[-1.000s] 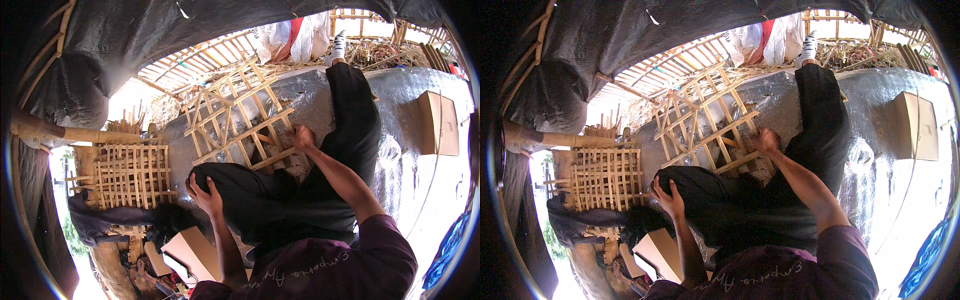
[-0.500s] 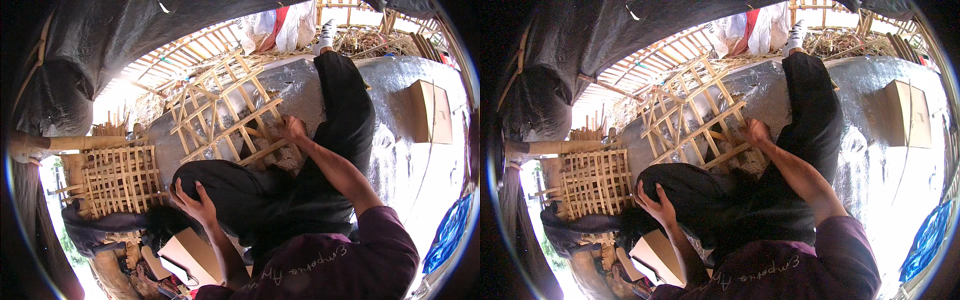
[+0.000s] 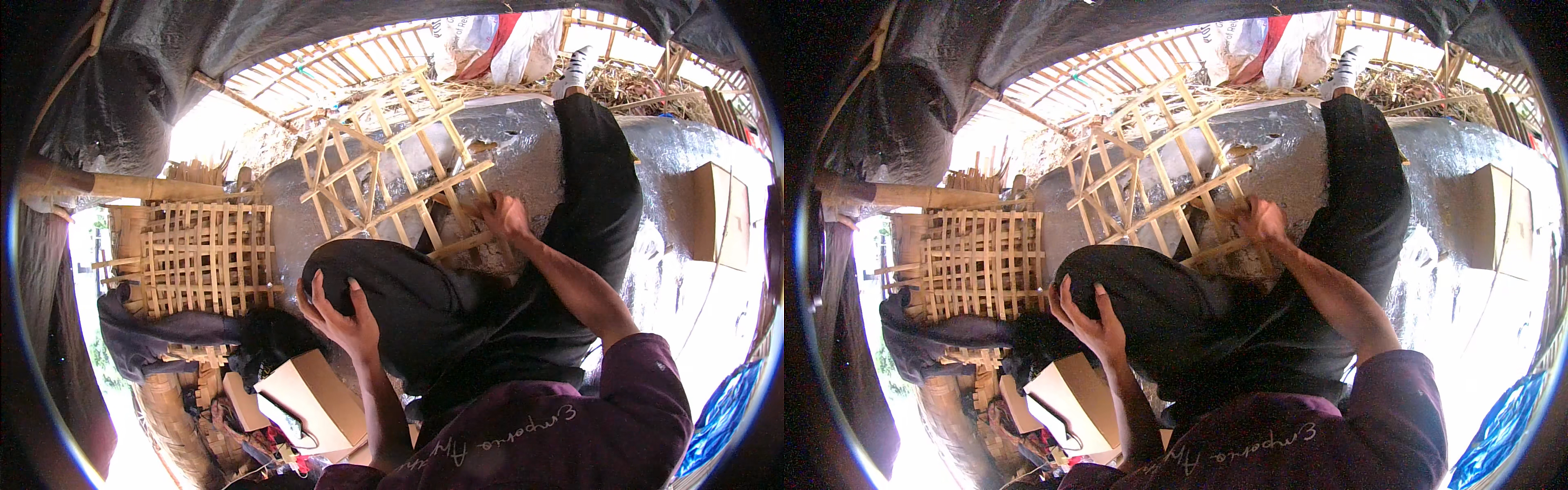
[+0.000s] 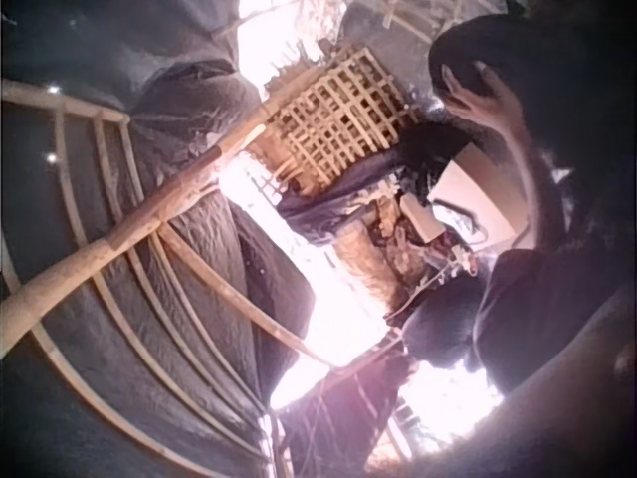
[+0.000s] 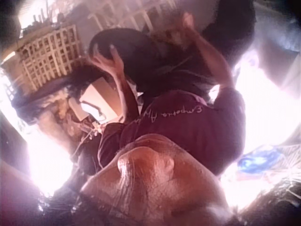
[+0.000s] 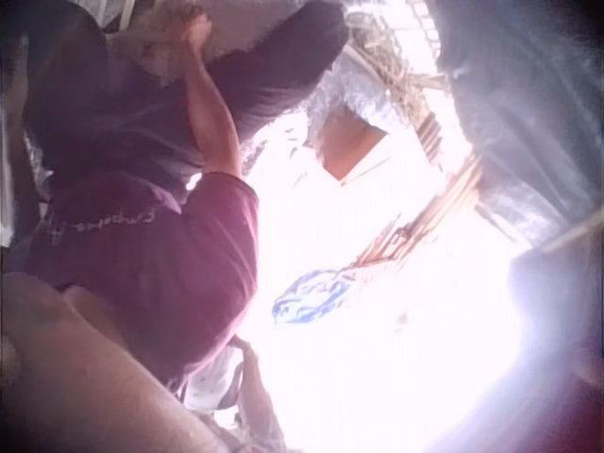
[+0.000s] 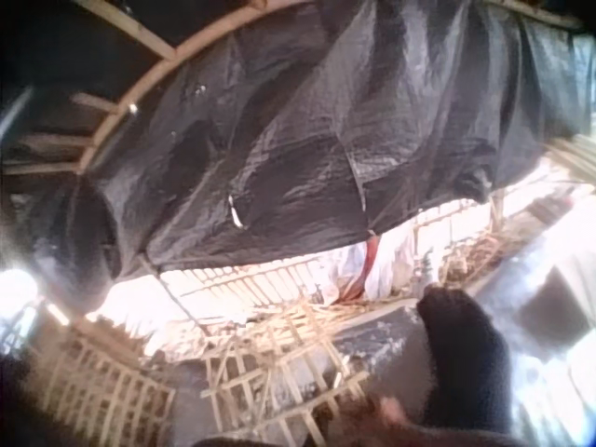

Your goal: The person hammers a bamboo lattice, lifts and turns the lattice, and then aligns a wooden strip against the frame. They use a hammer to secure joints in the bamboo structure.

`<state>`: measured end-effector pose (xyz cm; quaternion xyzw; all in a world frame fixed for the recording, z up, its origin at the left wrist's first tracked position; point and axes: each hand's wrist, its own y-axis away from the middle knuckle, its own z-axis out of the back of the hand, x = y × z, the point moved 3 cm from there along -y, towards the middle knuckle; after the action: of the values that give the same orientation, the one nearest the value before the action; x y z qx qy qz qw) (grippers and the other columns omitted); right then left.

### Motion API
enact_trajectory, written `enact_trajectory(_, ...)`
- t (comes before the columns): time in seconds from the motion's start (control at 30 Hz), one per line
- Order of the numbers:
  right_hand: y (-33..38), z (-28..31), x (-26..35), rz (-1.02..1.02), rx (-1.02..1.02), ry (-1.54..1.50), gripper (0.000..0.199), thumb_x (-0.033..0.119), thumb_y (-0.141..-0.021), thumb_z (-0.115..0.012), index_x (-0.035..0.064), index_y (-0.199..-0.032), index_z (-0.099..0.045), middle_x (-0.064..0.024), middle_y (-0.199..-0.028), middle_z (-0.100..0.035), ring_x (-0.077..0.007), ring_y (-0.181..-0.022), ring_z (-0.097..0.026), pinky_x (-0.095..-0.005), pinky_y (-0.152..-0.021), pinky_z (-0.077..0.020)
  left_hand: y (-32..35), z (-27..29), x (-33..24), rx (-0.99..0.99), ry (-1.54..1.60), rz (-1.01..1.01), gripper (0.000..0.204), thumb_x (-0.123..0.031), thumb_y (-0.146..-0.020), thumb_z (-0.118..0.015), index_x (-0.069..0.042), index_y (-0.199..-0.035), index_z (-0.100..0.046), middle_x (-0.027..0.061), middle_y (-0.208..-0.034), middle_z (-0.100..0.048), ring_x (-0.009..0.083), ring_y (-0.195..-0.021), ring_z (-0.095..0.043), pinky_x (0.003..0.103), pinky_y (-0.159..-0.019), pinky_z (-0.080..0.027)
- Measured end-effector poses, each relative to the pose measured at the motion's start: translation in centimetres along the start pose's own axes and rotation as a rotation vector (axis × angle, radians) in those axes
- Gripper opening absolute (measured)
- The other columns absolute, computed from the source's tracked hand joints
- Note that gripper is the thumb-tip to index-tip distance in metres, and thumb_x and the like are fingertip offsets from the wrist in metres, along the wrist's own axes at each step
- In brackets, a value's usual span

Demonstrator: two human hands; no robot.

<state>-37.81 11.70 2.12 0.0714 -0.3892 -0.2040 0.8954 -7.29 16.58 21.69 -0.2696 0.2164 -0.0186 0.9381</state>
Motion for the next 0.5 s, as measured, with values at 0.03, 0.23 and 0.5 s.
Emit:
enact_trajectory(0.03, 0.3, -0.5, -0.2, -0.006, 0.009, -0.017, 0.042, 0.036, -0.085, -0.061, 0.0037, -0.110, -0.064, -0.0198, -0.096, -0.069, -0.0378, -0.092, -0.067, -0.0453, -0.083, -0.0515, 0.0, -0.2, 0.3, 0.008, 0.001, 0.010, 0.049, -0.018, -0.089, -0.066, -0.009, -0.133, -0.049, 0.0236, -0.141, -0.034, 0.0410, -0.134, -0.032, 0.055, -0.107, -0.031)
enact_trajectory(0.23, 2.1, 0.2, 1.7, -0.140, 0.090, -0.116, 0.057, 0.055, -0.083, -0.062, 0.0032, -0.106, -0.066, -0.0176, -0.092, -0.070, -0.0342, -0.087, -0.068, -0.0433, -0.079, -0.0520, -0.1, -0.8, 1.2, 0.001, -0.011, -0.003, 0.048, -0.019, -0.089, -0.066, -0.010, -0.133, -0.050, 0.0214, -0.140, -0.036, 0.0396, -0.134, -0.032, 0.054, -0.106, -0.032)
enact_trajectory(0.5, 1.7, -0.3, 0.9, -0.090, 0.062, -0.077, 0.056, 0.056, -0.083, -0.063, 0.0039, -0.104, -0.066, -0.0184, -0.090, -0.070, -0.0357, -0.085, -0.068, -0.0436, -0.076, -0.0528, -0.1, -0.7, 0.5, -0.008, 0.010, -0.030, 0.047, -0.018, -0.089, -0.065, -0.009, -0.133, -0.049, 0.0211, -0.139, -0.037, 0.0398, -0.132, -0.033, 0.053, -0.107, -0.031)
